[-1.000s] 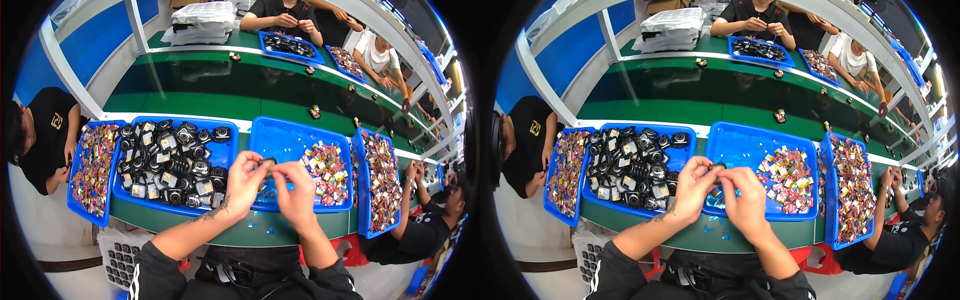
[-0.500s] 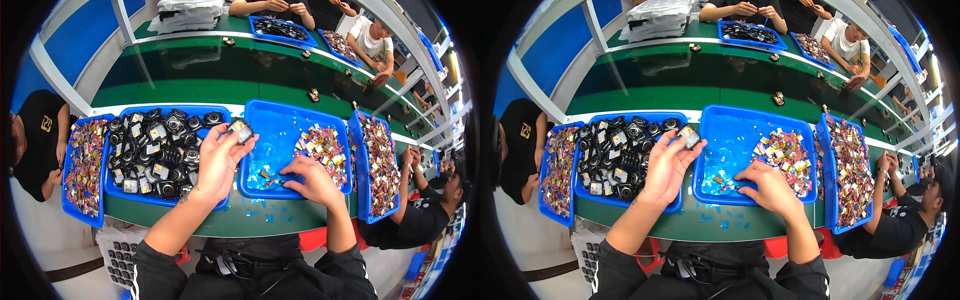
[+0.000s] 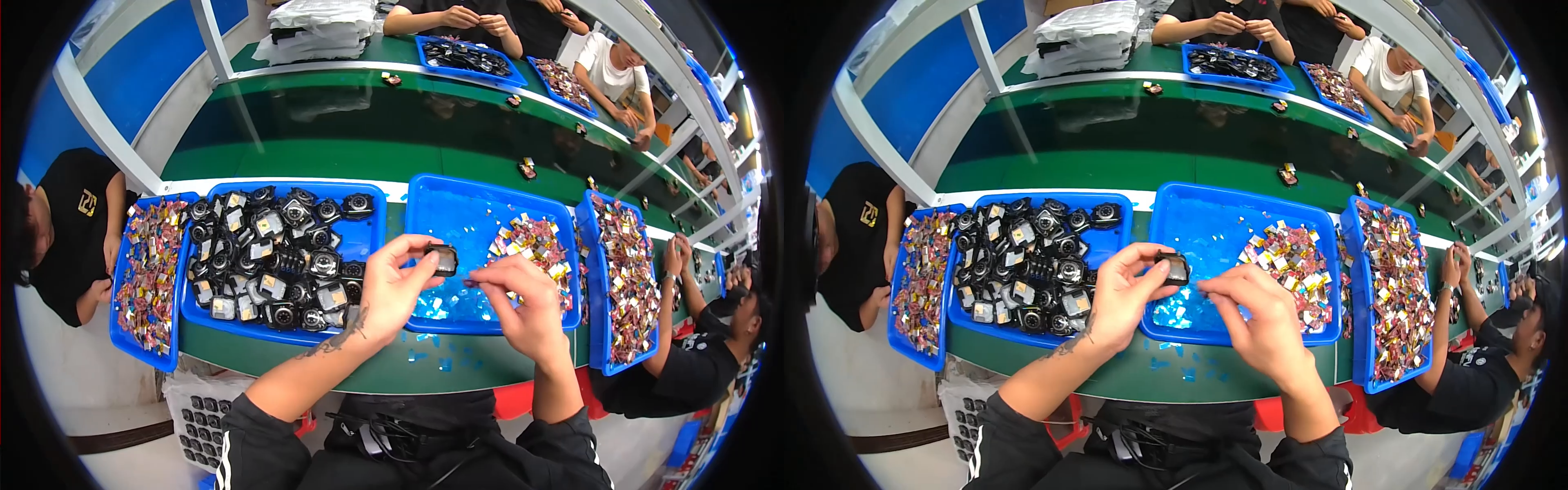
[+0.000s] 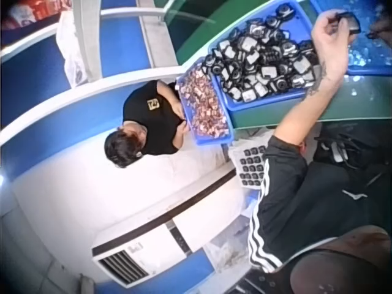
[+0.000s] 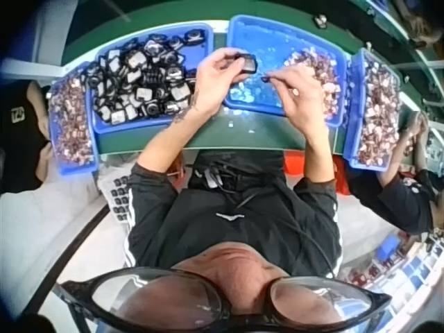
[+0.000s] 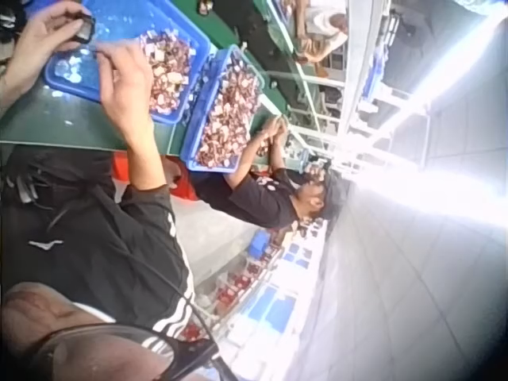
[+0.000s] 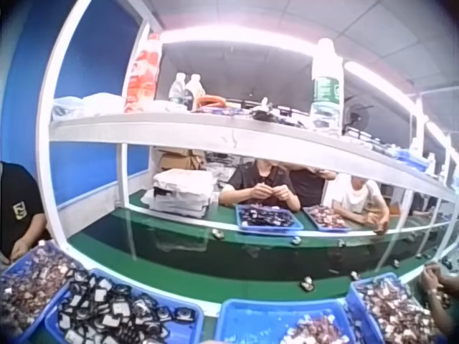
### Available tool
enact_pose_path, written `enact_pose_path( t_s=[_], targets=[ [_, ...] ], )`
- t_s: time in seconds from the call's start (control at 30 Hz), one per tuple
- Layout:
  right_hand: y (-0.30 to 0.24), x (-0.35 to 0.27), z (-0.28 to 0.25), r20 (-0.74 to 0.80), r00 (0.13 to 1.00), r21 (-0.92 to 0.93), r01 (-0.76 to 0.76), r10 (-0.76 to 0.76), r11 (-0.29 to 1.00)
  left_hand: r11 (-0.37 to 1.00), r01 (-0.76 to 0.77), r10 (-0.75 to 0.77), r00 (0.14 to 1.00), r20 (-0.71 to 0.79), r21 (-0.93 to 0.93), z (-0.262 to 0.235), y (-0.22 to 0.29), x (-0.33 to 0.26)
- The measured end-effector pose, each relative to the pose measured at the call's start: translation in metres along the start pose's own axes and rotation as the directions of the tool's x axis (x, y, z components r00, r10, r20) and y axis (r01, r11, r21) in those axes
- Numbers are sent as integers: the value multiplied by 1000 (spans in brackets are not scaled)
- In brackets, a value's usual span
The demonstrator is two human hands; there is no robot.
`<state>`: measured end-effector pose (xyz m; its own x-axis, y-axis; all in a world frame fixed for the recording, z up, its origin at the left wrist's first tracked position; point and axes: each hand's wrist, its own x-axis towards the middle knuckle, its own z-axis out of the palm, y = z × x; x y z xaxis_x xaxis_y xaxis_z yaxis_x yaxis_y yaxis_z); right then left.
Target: The person is assembling small electronic devices, possibly smartwatches, at a factory workbench.
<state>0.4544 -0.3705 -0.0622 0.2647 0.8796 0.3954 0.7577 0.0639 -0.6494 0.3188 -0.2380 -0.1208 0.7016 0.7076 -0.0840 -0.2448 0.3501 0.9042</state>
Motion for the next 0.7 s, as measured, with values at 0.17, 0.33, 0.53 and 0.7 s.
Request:
enact_pose_path(
  t_s=[0.17, 0.33, 0.53, 0.7],
  targets=[
    [-10, 0, 29, -106, 990, 41, -89, 93, 995, 994, -74, 74, 997, 4, 75, 9, -6, -9],
    [-11, 5, 59, -260, 964, 6, 53, -49, 999, 992, -110, 111, 994, -19, 66, 10, -8, -10],
    [-13, 1, 53, -263, 955, 152, -99, 137, 983, 999, -48, 48, 997, -58, -2, 0, -12, 0],
    [-7, 6, 48, -190, 982, -105, -26, 6, 994, 998, -30, 28, 999, -44, -47, 4, -7, -5]
  ],
)
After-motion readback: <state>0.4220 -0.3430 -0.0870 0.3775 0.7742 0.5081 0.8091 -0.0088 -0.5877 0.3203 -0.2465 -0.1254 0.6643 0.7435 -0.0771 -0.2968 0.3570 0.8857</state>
